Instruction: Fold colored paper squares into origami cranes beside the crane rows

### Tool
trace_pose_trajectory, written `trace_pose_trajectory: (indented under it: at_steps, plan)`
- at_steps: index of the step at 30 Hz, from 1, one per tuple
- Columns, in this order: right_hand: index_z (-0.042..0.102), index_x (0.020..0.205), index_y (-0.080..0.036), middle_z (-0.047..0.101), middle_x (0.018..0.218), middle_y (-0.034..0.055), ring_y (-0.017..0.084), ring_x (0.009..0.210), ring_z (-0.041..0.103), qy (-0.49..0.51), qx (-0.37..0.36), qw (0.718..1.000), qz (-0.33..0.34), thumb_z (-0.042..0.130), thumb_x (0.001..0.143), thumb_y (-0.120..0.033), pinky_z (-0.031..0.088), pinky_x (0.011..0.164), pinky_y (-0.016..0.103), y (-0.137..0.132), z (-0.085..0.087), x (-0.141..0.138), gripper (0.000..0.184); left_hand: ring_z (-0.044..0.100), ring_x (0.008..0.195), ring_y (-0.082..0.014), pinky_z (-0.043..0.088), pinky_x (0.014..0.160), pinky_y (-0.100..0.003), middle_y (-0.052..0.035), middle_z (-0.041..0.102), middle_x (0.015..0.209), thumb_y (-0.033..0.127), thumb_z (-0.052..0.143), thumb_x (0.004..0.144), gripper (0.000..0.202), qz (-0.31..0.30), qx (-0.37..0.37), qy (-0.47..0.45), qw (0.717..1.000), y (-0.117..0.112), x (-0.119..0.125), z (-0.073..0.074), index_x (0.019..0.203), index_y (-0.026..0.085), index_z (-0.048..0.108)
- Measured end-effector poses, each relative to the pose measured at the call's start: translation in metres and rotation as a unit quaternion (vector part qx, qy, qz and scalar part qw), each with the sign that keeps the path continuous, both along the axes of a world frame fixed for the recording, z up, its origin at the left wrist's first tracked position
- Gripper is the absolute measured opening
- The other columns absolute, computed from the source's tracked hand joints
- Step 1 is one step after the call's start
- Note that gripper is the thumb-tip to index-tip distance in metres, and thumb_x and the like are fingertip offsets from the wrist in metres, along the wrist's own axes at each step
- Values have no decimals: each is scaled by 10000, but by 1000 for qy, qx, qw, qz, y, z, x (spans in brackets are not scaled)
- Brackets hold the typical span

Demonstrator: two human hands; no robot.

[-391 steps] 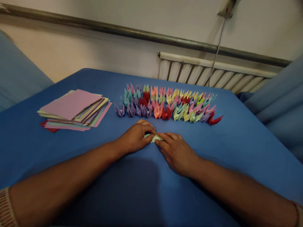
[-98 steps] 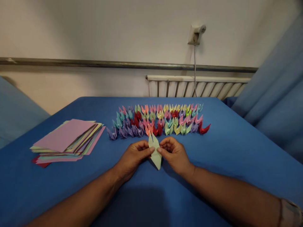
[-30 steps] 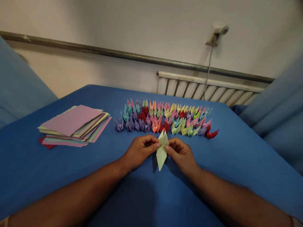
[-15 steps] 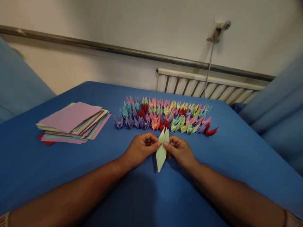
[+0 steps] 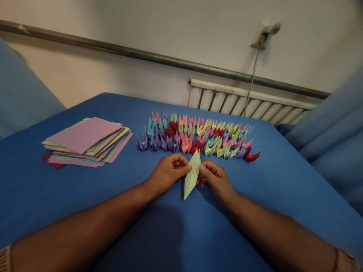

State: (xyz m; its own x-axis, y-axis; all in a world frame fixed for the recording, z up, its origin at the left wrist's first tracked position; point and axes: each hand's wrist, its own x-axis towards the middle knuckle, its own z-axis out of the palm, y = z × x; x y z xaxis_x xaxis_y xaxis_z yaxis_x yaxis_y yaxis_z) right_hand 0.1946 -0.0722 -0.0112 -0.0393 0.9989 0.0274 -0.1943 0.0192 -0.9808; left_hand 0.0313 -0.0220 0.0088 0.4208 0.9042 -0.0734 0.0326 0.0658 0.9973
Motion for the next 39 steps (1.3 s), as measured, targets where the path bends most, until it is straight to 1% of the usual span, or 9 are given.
trace_pose_trajectory:
  at_steps: [2, 6, 9, 12, 16, 20, 22, 26, 39]
  plan:
    - [617, 739, -185, 626, 555, -19, 97, 486, 556, 2, 2, 1000, -2, 698, 768, -511, 428, 455, 206, 0, -1, 1, 338, 519, 605, -82, 411, 575, -201, 44, 570, 661, 295, 742, 684, 219, 1, 3, 2, 1000, 0, 0, 0, 729, 153, 582]
    - [593, 707, -181, 614, 524, -27, 84, 444, 524, -18, 3, 999, -37, 702, 760, -497, 405, 433, 194, 1, -5, -1, 338, 526, 609, -76, 417, 581, -195, 49, 573, 662, 270, 752, 676, 221, 3, 10, -4, 1000, 1, 1, -2, 739, 154, 576]
    - [565, 678, -186, 583, 482, -42, 78, 408, 486, -37, 1, 997, -63, 709, 738, -501, 372, 404, 189, 0, -6, -4, 353, 538, 597, -71, 429, 586, -191, 64, 573, 646, 235, 760, 661, 242, 1, 5, -19, 1000, 1, 3, -3, 783, 159, 565]
    - [549, 667, -191, 566, 460, -50, 77, 389, 465, -48, -3, 996, -70, 710, 729, -505, 353, 391, 190, 0, -6, -4, 358, 564, 598, -74, 453, 606, -200, 66, 595, 651, 215, 760, 662, 263, -2, -3, -37, 999, -1, 4, -2, 824, 162, 560]
    - [548, 669, -193, 566, 464, -50, 82, 394, 473, -41, -4, 997, -72, 713, 720, -516, 366, 403, 198, 2, -6, -2, 366, 573, 579, -80, 464, 604, -213, 54, 610, 645, 256, 746, 701, 240, -11, -20, -58, 998, -2, 2, 1, 825, 161, 564]
    - [548, 662, -192, 573, 472, -48, 83, 401, 479, -32, -11, 996, -80, 722, 706, -528, 375, 412, 201, 2, -5, -2, 380, 609, 633, -107, 492, 650, -248, 16, 643, 701, 359, 705, 768, 250, -30, -52, -77, 995, -1, 1, -1, 846, 155, 584]
    - [552, 664, -190, 576, 474, -45, 82, 403, 479, -36, -9, 996, -78, 720, 712, -524, 376, 415, 200, 2, -4, -2, 377, 607, 638, -105, 493, 659, -250, 14, 643, 712, 383, 692, 784, 258, -31, -70, -85, 993, -1, 1, -1, 839, 154, 587]
    - [557, 671, -192, 570, 465, -48, 86, 398, 478, -39, -6, 996, -76, 719, 712, -523, 376, 409, 202, 1, -5, -2, 371, 588, 636, -96, 478, 647, -234, 21, 625, 705, 375, 728, 753, 266, -28, -83, -82, 993, -2, 2, 0, 813, 150, 598]
    - [547, 660, -199, 581, 472, -47, 87, 401, 495, -38, -11, 996, -78, 722, 690, -545, 379, 400, 199, 2, -3, -4, 389, 575, 647, -102, 474, 646, -240, 8, 628, 720, 393, 749, 725, 293, -34, -71, -65, 995, 0, 1, 0, 817, 146, 621]
